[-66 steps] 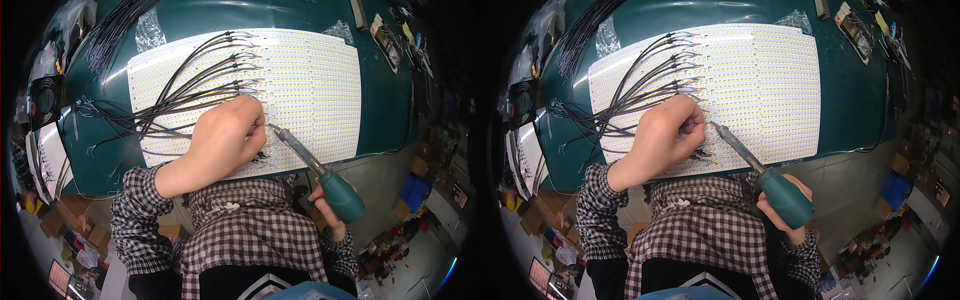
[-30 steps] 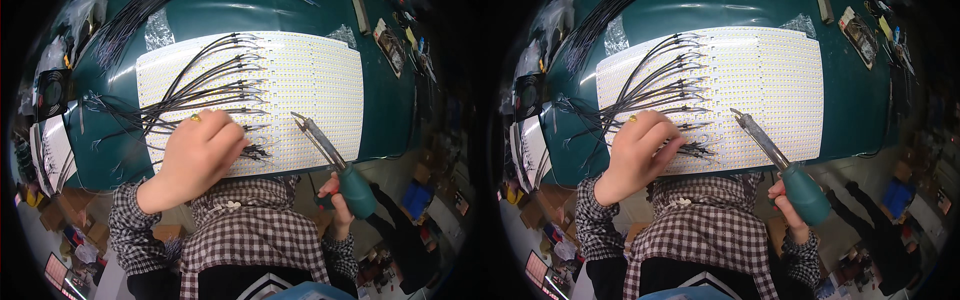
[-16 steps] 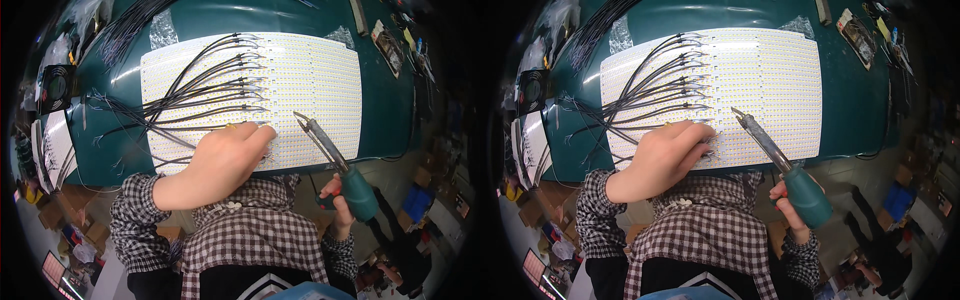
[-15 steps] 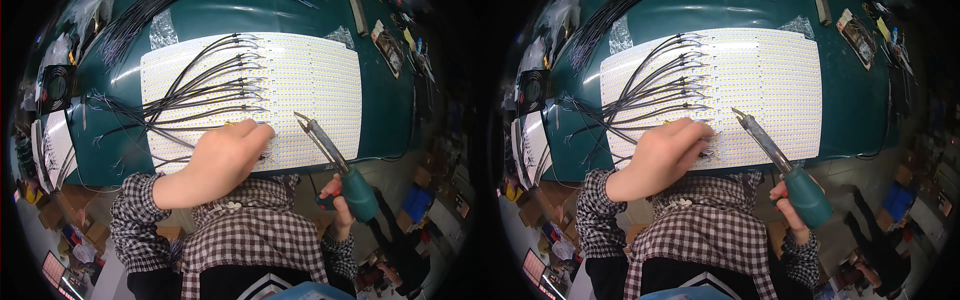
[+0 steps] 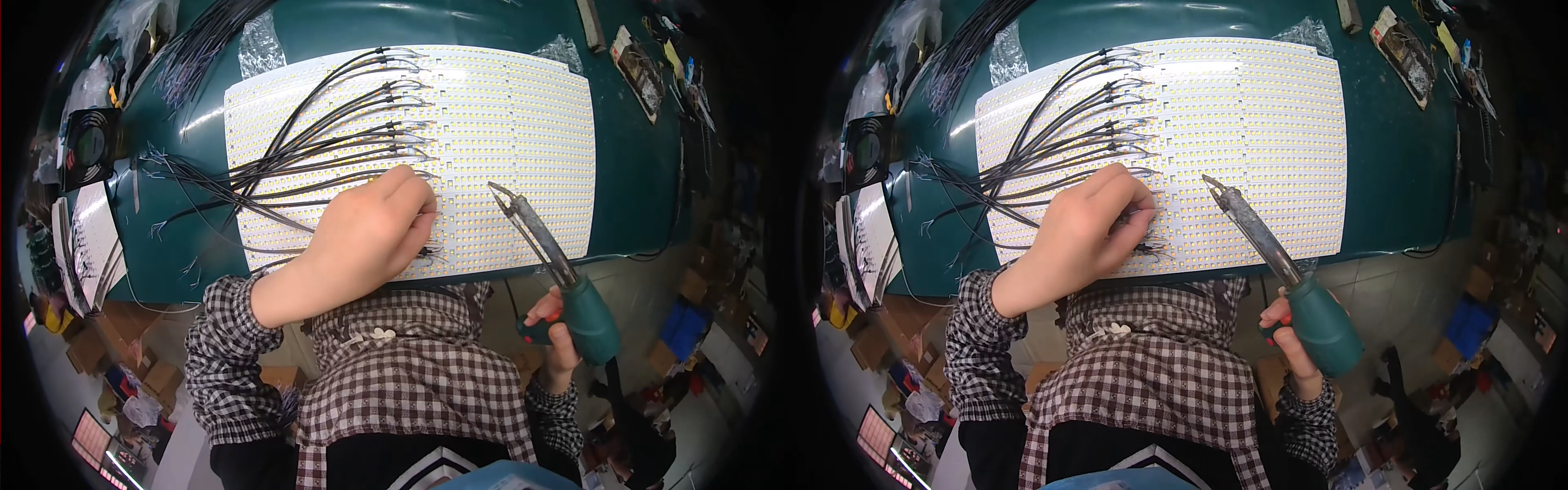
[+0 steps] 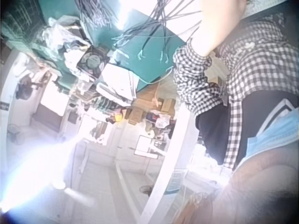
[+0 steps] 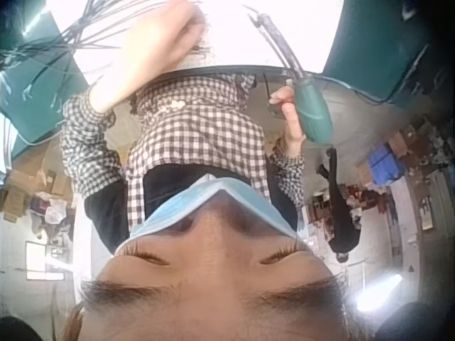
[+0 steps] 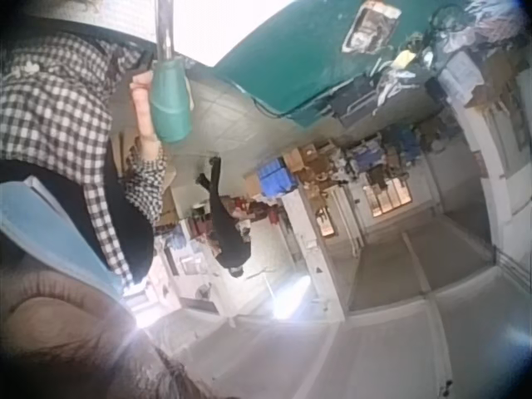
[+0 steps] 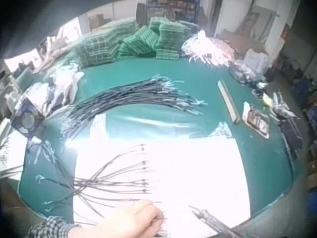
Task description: The person uses a soldering iron to attach black wires to a large white LED panel. They hold the wires in place with one hand while applying heat with the other, working systematically across the panel's surface. The person briefly lifts the panel to inspect the connections before continuing the soldering process.
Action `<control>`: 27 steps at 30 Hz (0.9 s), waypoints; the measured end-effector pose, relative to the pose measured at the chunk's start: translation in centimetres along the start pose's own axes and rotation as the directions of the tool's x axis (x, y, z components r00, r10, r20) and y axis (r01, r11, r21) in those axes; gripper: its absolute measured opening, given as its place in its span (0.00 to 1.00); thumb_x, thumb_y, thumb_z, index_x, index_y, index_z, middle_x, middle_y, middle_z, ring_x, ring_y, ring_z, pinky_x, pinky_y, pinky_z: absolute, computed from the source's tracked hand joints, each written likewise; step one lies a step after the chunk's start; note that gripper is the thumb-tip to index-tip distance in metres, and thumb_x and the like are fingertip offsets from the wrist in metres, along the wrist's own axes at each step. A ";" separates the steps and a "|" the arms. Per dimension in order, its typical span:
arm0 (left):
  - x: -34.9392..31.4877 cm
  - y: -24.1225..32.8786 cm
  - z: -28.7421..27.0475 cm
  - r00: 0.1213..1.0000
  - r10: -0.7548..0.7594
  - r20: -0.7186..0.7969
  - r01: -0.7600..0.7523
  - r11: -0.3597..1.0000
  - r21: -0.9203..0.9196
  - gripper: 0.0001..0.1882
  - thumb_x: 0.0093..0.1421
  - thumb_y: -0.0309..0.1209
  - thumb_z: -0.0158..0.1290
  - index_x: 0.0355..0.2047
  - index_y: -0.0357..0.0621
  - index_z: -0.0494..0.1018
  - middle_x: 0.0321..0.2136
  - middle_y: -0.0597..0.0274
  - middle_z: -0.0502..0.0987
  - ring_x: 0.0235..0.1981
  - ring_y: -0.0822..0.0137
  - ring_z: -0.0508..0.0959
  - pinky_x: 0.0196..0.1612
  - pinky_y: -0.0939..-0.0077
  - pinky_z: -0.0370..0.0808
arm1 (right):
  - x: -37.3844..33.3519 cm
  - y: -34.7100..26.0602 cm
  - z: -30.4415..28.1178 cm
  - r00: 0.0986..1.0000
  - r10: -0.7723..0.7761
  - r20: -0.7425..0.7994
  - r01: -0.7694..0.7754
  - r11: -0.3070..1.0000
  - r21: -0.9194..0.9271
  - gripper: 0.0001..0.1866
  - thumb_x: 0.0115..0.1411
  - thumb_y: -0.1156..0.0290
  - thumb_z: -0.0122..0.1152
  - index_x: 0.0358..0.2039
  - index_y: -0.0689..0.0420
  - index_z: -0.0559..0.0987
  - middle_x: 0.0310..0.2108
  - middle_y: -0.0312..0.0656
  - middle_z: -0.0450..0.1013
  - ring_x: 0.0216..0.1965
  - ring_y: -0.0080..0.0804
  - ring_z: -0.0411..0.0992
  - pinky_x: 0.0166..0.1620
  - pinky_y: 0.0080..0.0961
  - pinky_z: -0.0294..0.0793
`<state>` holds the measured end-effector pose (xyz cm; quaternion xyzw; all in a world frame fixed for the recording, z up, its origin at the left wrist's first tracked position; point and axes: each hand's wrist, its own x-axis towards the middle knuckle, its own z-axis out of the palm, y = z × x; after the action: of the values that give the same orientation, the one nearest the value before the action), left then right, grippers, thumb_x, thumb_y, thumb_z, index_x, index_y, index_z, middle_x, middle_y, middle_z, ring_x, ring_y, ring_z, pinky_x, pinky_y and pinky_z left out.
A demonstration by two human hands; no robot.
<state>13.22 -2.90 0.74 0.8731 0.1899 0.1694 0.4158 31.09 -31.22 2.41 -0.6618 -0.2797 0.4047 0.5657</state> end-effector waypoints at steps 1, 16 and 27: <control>-0.1 0.0 0.0 1.000 -0.027 0.007 0.028 0.998 -0.050 0.07 0.59 0.24 0.62 0.35 0.42 0.74 0.31 0.55 0.76 0.29 0.52 0.80 0.30 0.61 0.77 | -0.1 0.0 0.0 1.000 0.008 0.002 -0.008 1.000 -0.002 0.35 0.66 0.55 0.64 0.60 0.73 0.71 0.38 0.44 0.77 0.35 0.35 0.76 0.40 0.32 0.80; -0.2 0.0 1.0 0.982 -0.170 -0.079 0.156 0.976 -0.154 0.06 0.58 0.24 0.63 0.33 0.41 0.76 0.29 0.58 0.78 0.26 0.59 0.81 0.28 0.66 0.77 | -0.5 -0.7 0.7 0.983 0.157 -0.098 -0.152 0.987 0.060 0.37 0.53 0.53 0.82 0.50 0.71 0.78 0.38 0.48 0.82 0.40 0.38 0.84 0.36 0.30 0.87; 0.1 -0.2 -0.4 0.955 -0.290 0.056 0.293 0.912 -0.286 0.05 0.61 0.23 0.63 0.34 0.38 0.78 0.26 0.68 0.73 0.24 0.79 0.68 0.27 0.83 0.65 | -0.5 -0.8 0.5 0.987 0.139 -0.077 -0.135 0.989 0.052 0.37 0.54 0.53 0.82 0.51 0.71 0.78 0.40 0.48 0.82 0.41 0.39 0.84 0.37 0.31 0.87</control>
<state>13.12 -2.52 0.85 0.7653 0.2885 0.1263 0.5614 30.48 -31.18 3.28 -0.6817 -0.2010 0.4221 0.5627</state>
